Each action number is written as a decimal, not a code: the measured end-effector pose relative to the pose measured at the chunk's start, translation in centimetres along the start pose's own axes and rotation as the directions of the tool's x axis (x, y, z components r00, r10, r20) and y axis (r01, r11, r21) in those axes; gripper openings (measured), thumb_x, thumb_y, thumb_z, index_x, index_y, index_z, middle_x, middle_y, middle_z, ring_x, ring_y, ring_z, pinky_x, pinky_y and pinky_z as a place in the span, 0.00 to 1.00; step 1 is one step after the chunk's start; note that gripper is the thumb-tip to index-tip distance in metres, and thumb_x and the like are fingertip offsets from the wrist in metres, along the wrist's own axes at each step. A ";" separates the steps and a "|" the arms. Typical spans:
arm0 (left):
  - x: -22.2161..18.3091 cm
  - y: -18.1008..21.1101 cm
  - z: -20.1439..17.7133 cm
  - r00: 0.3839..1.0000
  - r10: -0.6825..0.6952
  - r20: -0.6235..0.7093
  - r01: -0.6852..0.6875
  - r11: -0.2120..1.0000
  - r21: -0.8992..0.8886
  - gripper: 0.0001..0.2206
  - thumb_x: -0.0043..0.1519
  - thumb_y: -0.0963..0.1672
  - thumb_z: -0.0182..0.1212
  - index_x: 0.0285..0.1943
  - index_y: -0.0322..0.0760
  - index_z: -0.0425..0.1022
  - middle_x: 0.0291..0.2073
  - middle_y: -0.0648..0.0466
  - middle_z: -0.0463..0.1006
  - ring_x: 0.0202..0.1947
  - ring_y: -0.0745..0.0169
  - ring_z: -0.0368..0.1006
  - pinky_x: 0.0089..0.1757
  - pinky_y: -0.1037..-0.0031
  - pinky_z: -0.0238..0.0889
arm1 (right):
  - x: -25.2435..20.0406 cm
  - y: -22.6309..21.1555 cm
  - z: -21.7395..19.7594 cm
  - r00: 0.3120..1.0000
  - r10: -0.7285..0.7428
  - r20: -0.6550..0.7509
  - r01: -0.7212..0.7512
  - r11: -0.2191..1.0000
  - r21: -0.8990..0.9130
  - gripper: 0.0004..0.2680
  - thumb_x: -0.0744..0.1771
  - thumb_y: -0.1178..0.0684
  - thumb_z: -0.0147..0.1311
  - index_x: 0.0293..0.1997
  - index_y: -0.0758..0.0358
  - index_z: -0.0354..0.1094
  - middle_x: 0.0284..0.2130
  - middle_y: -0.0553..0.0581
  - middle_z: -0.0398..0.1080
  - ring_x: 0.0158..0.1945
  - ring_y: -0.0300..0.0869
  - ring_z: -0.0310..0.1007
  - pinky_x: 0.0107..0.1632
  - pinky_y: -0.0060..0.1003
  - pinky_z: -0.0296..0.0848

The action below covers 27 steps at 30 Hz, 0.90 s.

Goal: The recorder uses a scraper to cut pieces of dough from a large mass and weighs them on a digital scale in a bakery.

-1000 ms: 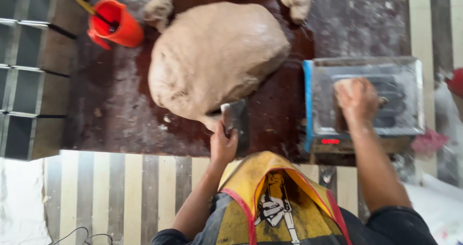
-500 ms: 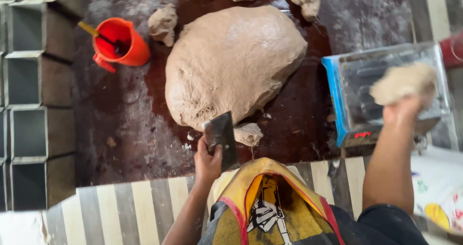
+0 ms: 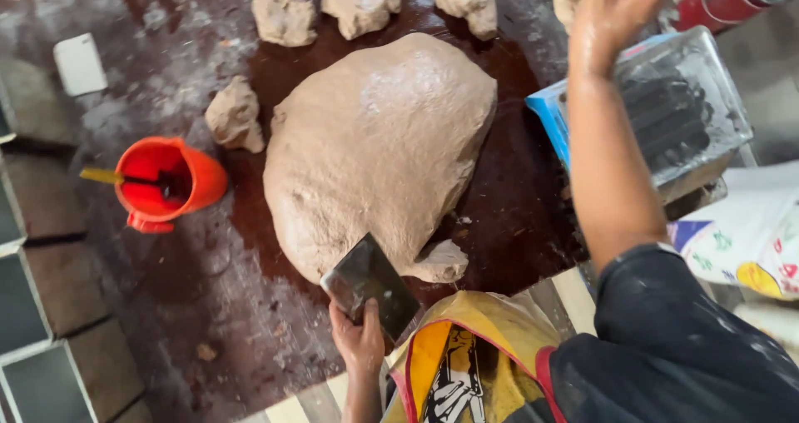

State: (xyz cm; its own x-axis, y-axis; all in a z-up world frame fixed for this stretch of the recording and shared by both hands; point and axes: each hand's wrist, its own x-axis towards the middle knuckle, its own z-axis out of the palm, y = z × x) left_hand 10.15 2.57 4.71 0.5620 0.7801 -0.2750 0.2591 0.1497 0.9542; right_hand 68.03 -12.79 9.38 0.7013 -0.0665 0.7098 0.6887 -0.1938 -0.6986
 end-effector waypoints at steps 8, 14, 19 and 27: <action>2.6 0.9 -0.1 0.982 -0.186 -0.029 0.185 0.982 -0.039 0.19 0.61 0.37 0.62 0.61 0.27 0.66 0.44 0.48 0.78 0.41 0.64 0.73 0.43 0.74 0.68 | -13.2 18.2 0.7 0.633 0.756 0.164 -0.317 0.446 -0.837 0.35 0.64 0.37 0.73 0.62 0.79 0.51 0.60 0.91 0.48 0.65 0.85 0.47 0.60 0.61 0.54; 3.1 1.6 -1.1 0.997 0.024 -0.072 -0.018 0.996 0.085 0.21 0.61 0.38 0.64 0.63 0.26 0.66 0.48 0.49 0.78 0.47 0.64 0.74 0.49 0.73 0.69 | -17.5 -3.0 -2.2 0.860 0.233 0.455 -0.055 0.927 -0.371 0.09 0.71 0.61 0.61 0.54 0.64 0.64 0.51 0.63 0.66 0.53 0.52 0.66 0.56 0.46 0.69; 1.2 3.6 -3.0 0.978 0.204 0.034 -0.204 0.922 0.330 0.18 0.62 0.39 0.64 0.61 0.30 0.70 0.41 0.46 0.83 0.39 0.58 0.80 0.42 0.70 0.74 | -27.8 -16.3 -8.9 0.527 0.059 0.848 -0.044 0.998 -0.043 0.13 0.63 0.53 0.65 0.47 0.62 0.66 0.43 0.62 0.67 0.45 0.55 0.68 0.47 0.48 0.70; -1.0 4.5 3.4 0.891 0.057 0.451 -0.415 0.507 0.756 0.22 0.57 0.41 0.60 0.62 0.36 0.69 0.33 0.41 0.82 0.29 0.41 0.79 0.33 0.53 0.71 | -36.4 -19.2 -9.5 0.283 -0.011 0.959 0.301 0.951 -0.078 0.19 0.62 0.47 0.66 0.56 0.61 0.71 0.50 0.62 0.70 0.55 0.56 0.70 0.57 0.52 0.70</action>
